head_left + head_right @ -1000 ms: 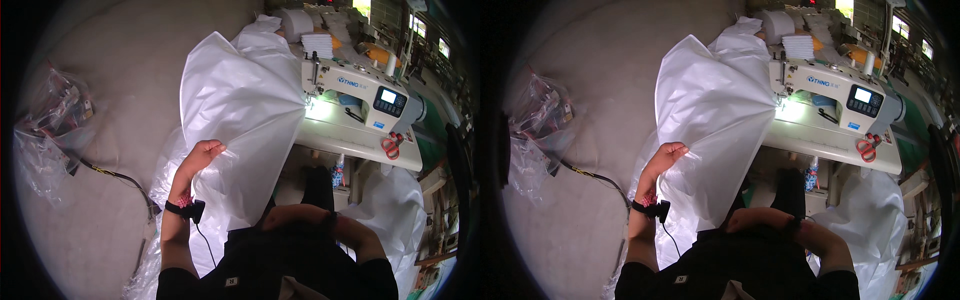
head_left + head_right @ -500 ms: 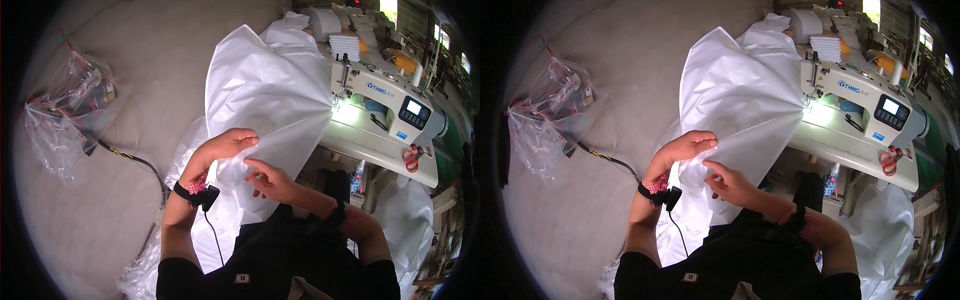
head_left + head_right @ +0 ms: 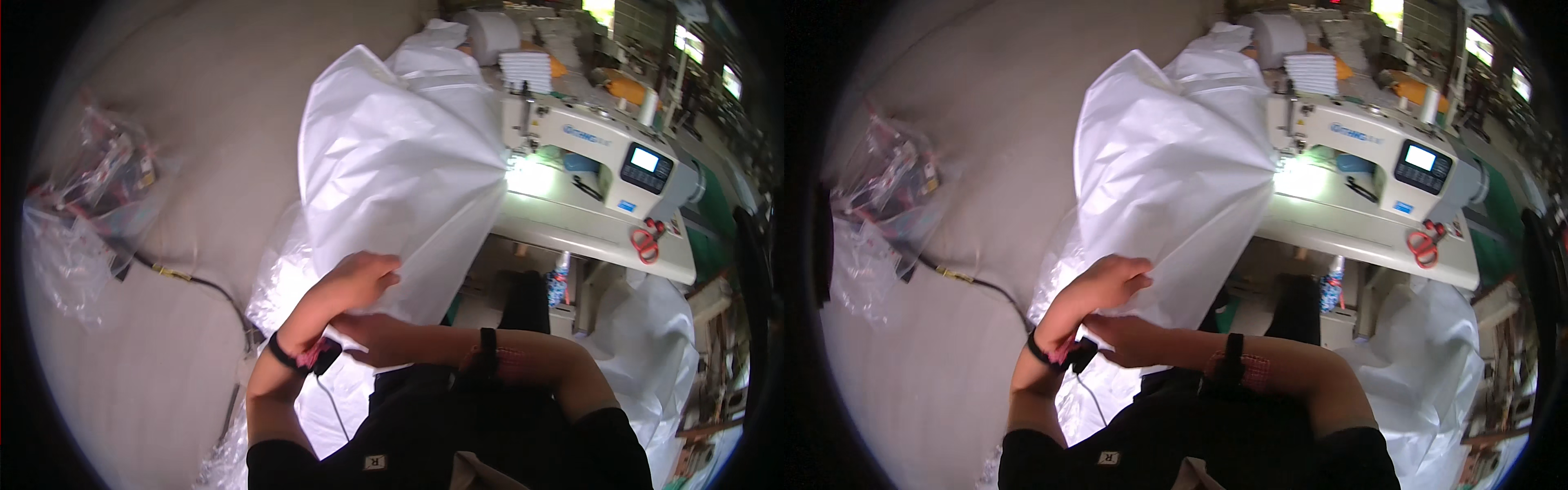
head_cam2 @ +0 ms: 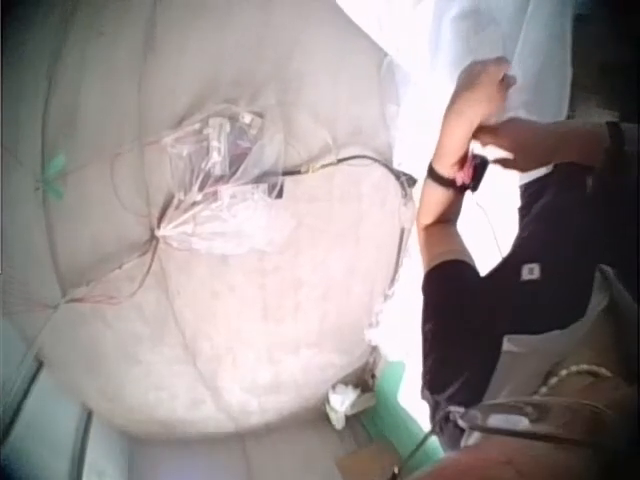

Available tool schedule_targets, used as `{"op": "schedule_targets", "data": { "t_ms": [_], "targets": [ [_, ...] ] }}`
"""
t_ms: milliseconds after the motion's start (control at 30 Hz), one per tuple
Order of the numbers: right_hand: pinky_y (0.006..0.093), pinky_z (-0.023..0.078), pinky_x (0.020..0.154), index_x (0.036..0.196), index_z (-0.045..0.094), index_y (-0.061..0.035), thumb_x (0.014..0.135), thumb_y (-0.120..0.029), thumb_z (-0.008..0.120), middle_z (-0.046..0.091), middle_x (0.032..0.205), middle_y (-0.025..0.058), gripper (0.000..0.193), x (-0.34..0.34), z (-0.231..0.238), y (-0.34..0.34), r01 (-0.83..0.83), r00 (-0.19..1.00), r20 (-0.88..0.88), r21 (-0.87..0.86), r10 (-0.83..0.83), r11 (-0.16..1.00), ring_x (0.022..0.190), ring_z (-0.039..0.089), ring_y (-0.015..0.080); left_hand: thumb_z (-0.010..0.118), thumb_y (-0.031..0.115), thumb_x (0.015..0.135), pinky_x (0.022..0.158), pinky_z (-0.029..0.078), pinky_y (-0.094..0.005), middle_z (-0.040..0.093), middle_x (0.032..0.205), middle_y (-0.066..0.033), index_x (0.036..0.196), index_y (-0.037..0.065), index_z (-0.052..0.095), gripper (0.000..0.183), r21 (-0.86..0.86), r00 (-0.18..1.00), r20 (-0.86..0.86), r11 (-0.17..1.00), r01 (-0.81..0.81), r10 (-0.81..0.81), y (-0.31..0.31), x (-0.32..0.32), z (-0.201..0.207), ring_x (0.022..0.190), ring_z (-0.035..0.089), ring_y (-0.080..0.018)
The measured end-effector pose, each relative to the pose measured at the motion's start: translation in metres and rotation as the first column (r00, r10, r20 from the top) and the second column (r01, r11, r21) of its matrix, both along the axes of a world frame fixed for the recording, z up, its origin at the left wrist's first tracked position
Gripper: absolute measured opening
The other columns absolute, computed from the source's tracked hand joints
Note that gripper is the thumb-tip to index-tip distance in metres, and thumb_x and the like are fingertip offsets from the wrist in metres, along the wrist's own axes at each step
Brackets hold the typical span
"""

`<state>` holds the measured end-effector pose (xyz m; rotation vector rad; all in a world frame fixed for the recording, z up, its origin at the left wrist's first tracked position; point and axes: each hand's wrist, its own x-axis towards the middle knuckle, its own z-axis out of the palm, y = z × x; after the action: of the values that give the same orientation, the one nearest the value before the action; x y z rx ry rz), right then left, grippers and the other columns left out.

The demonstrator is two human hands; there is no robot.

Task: Use an industrial sewing machine to join or edge large white plastic/synthetic sheets.

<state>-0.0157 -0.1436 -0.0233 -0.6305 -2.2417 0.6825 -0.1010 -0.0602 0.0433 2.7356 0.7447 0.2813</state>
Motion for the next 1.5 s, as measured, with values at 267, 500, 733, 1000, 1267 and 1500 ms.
{"op": "schedule_targets", "data": {
  "t_ms": [267, 500, 733, 1000, 1267, 1500],
  "targets": [
    [0.0434, 0.048, 0.067, 0.115, 0.054, -0.0081, 0.089, -0.031, 0.049, 0.061, 0.068, 0.0189, 0.035, 0.096, -0.061, -0.028, 0.438, 0.791, 0.551, -0.206, -0.266, 0.875, 0.069, 0.06, 0.0358, 0.055, 0.018, 0.081, 0.05, 0.047, -0.0434, 0.057, 0.06, -0.0141, 0.083, 0.006, 0.05, 0.013, 0.199, 0.995, -0.098, 0.979, 0.048, -0.029, -0.049, 0.009, -0.055, 0.059, 0.06, -0.0357],
    [0.0368, 0.049, 0.073, 0.117, 0.047, -0.0035, 0.093, -0.026, 0.047, 0.059, 0.09, 0.0148, 0.034, 0.099, -0.176, -0.022, -0.024, 1.0, -0.022, -0.602, 0.014, 0.798, 0.081, 0.061, 0.0297, 0.056, 0.019, 0.081, 0.049, 0.047, -0.0454, 0.057, 0.058, -0.0141, 0.087, 0.005, 0.048, 0.017, 0.078, 0.973, -0.198, 0.987, 0.138, -0.12, -0.068, 0.03, -0.103, 0.057, 0.06, -0.0368],
    [0.0331, 0.047, 0.079, 0.11, 0.052, -0.0007, 0.087, -0.019, 0.056, 0.061, 0.1, 0.0101, 0.029, 0.069, -0.145, -0.014, 0.042, 0.922, -0.323, -0.462, -0.212, 0.886, 0.087, 0.059, 0.0213, 0.051, 0.017, 0.083, 0.053, 0.048, -0.0461, 0.058, 0.062, -0.0156, 0.09, 0.007, 0.048, 0.012, 0.102, 0.977, -0.203, 0.992, 0.081, -0.059, -0.051, 0.014, -0.092, 0.061, 0.061, -0.0376],
    [0.0301, 0.045, 0.083, 0.104, 0.064, 0.0002, 0.09, -0.02, 0.052, 0.066, 0.093, 0.0086, 0.027, 0.067, -0.071, -0.054, -0.294, 0.95, -0.205, -0.844, 0.236, 0.449, 0.088, 0.06, 0.0151, 0.054, 0.014, 0.082, 0.062, 0.049, -0.0449, 0.06, 0.072, -0.0191, 0.096, 0.006, 0.054, 0.016, -0.111, 0.99, -0.11, 0.991, 0.075, -0.087, -0.05, 0.019, -0.091, 0.071, 0.06, -0.0393],
    [0.0351, 0.049, 0.074, 0.102, 0.062, -0.0019, 0.088, -0.02, 0.053, 0.065, 0.085, 0.0139, 0.025, 0.075, -0.064, -0.046, -0.206, 0.967, 0.04, -0.454, 0.25, 0.867, 0.081, 0.064, 0.0226, 0.052, 0.014, 0.083, 0.069, 0.048, -0.04, 0.062, 0.08, -0.0147, 0.089, 0.007, 0.061, 0.013, -0.324, 0.979, 0.115, 0.926, 0.195, -0.166, -0.036, 0.015, -0.127, 0.08, 0.059, -0.0353],
    [0.0443, 0.05, 0.057, 0.117, 0.048, -0.0066, 0.084, -0.013, 0.047, 0.06, 0.066, 0.0164, 0.033, 0.122, -0.049, -0.045, 0.473, 0.766, 0.572, -0.195, -0.292, 0.859, 0.065, 0.062, 0.0355, 0.054, 0.019, 0.089, 0.074, 0.049, -0.0325, 0.065, 0.088, -0.0134, 0.1, 0.008, 0.063, 0.019, -0.566, 0.994, 0.062, 0.818, 0.107, -0.087, -0.023, 0.013, -0.135, 0.081, 0.064, -0.0208]
  ]
}}
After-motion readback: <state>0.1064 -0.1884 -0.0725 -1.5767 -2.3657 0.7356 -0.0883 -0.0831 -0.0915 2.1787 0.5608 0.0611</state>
